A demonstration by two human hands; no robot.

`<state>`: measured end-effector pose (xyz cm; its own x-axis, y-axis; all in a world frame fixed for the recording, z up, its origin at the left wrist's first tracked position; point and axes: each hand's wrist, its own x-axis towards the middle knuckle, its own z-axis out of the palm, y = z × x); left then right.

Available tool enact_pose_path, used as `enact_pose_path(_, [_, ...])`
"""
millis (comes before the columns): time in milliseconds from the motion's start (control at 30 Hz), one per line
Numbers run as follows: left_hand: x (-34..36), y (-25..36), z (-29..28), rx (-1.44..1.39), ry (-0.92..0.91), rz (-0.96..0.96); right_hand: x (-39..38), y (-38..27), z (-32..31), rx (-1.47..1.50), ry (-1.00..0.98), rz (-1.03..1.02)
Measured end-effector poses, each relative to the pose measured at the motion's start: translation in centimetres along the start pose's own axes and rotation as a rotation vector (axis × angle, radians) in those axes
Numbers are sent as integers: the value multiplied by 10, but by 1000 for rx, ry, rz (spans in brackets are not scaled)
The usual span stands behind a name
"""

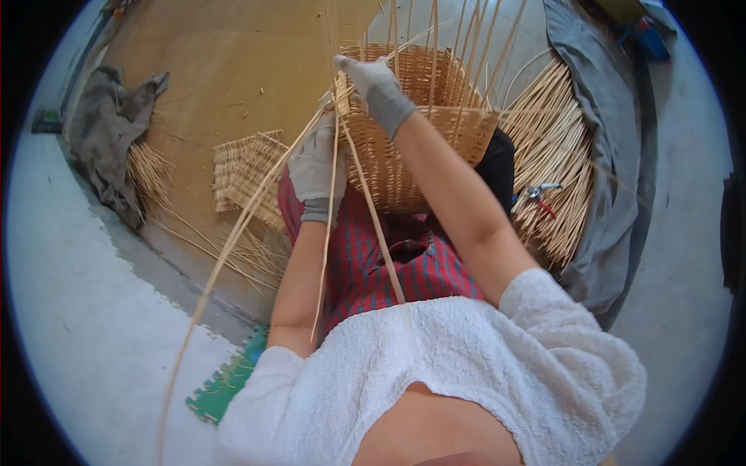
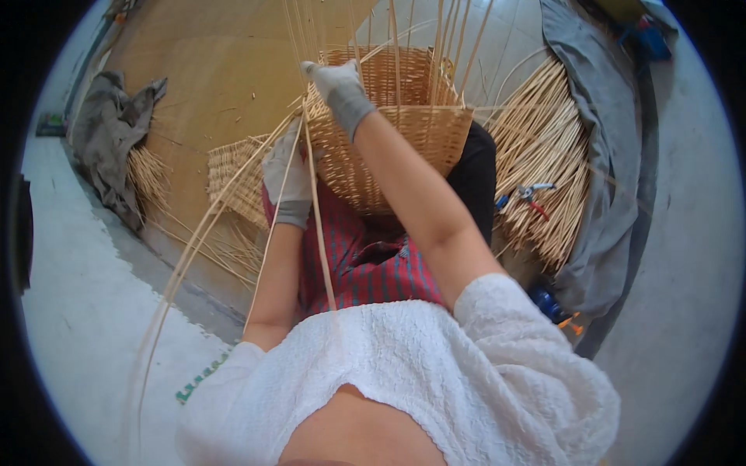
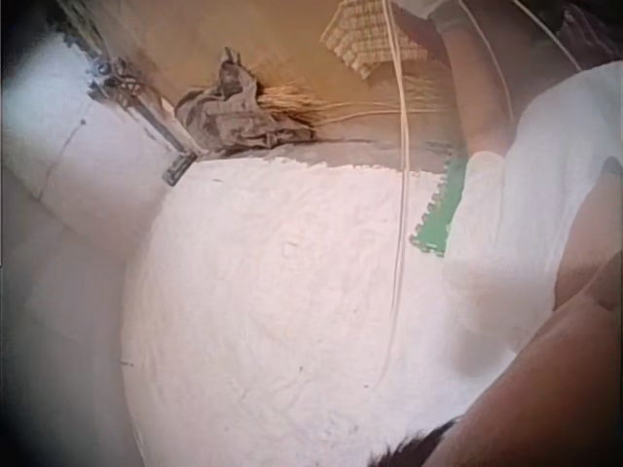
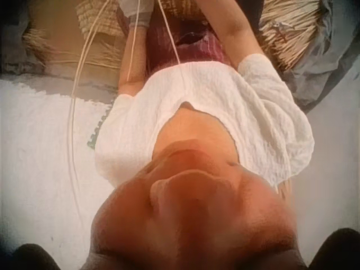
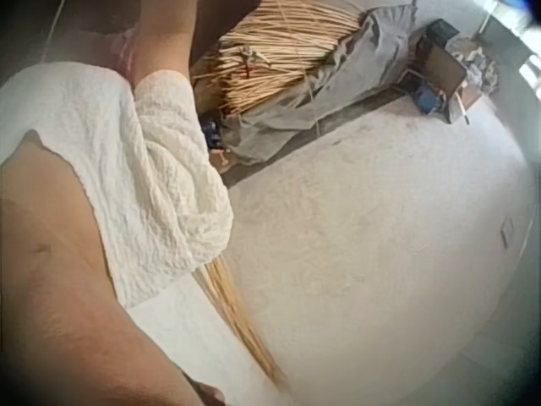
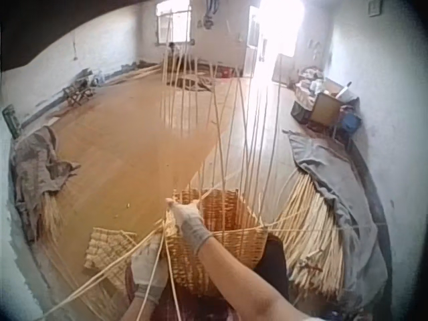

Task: The person sits on the floor and weaves a rectangular basket using thin wooden strips. They measure the basket with a tape measure, weave the strips by hand, and trim excess material with pliers. The person also sprays the basket with water from a spray bottle.

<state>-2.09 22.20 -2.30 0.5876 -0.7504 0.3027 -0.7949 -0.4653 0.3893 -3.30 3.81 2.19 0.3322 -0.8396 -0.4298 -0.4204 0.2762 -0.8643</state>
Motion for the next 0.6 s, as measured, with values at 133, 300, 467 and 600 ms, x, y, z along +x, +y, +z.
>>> enact_pose_path(133, [7, -2, 7, -47, 12, 27, 34, 8, 6, 120, -18, 226])
enact_pose_path(300, [5, -8, 3, -53, -41, -58, -7, -11, 8, -101, 202, 182])
enact_pose_path(467, [7, 0, 1, -156, -133, -209, -16, 35, 7, 248, 32, -427])
enact_pose_path(600, [9, -12, 9, -184, -156, -235, -30, 29, 0, 98, 182, -747])
